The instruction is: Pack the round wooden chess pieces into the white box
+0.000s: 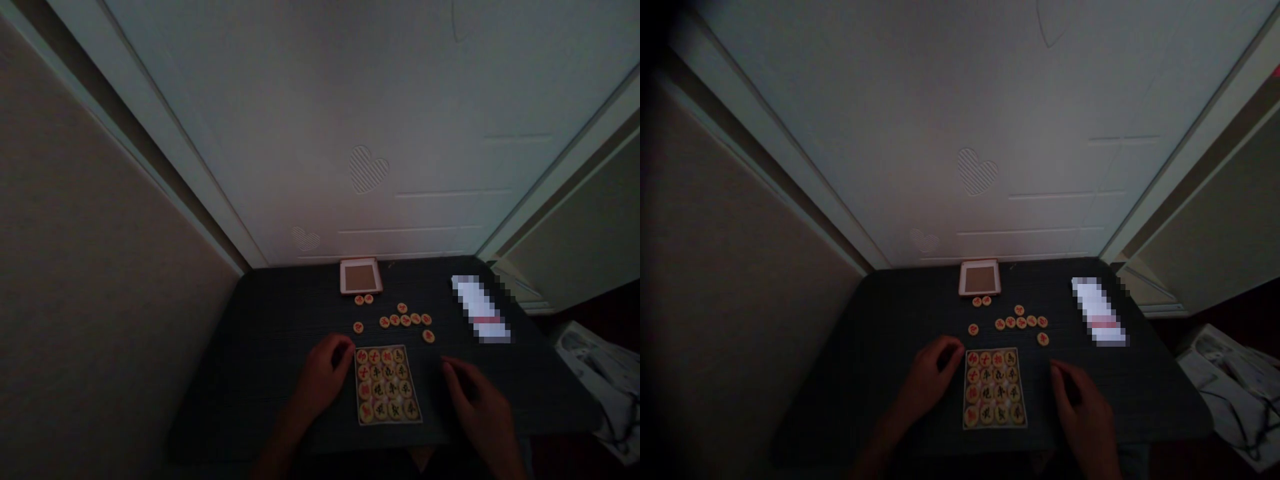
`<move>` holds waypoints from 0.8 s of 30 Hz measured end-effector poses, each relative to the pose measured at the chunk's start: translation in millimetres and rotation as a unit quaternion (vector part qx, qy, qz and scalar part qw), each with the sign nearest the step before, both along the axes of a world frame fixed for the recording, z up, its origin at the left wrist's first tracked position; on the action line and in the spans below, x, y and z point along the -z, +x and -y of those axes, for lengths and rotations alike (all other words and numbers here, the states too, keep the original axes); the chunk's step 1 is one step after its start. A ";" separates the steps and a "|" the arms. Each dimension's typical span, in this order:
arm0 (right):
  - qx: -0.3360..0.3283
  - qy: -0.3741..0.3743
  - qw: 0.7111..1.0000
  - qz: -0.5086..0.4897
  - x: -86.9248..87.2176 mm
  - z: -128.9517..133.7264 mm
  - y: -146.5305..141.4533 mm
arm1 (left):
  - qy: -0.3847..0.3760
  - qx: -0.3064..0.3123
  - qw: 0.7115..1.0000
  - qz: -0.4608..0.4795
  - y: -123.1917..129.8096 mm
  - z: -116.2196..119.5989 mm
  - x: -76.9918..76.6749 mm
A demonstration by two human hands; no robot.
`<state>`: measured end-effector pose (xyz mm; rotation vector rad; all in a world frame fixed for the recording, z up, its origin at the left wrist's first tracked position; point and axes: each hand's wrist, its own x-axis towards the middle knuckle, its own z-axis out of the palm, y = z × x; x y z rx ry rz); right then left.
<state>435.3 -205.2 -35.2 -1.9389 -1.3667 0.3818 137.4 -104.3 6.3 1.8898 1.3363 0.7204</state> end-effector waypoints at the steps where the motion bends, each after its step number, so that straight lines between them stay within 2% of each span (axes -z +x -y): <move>1: 0.001 -0.001 1.000 0.008 4.6 -0.9 6.1 | 0.020 0.006 1.000 -0.012 1.4 -11.0 0.8; 6: -0.012 0.004 1.000 0.019 21.4 -2.3 16.2 | 0.052 0.072 0.992 -0.086 4.8 -47.7 4.2; 11: -0.004 -0.007 1.000 0.008 25.7 -0.8 17.7 | 0.048 0.106 0.987 -0.112 5.2 -58.4 3.3; 15: -0.004 -0.009 1.000 -0.007 23.6 -3.8 17.3 | 0.045 0.116 0.984 -0.124 11.8 -63.9 -7.4; 19: 0.003 0.005 1.000 -0.019 21.3 -5.6 15.2 | 0.089 0.159 0.977 -0.107 47.0 -76.2 -23.8; 24: 0.012 0.000 1.000 -0.027 22.4 -2.2 16.5 | 0.155 0.286 0.936 -0.137 113.7 -96.2 -28.9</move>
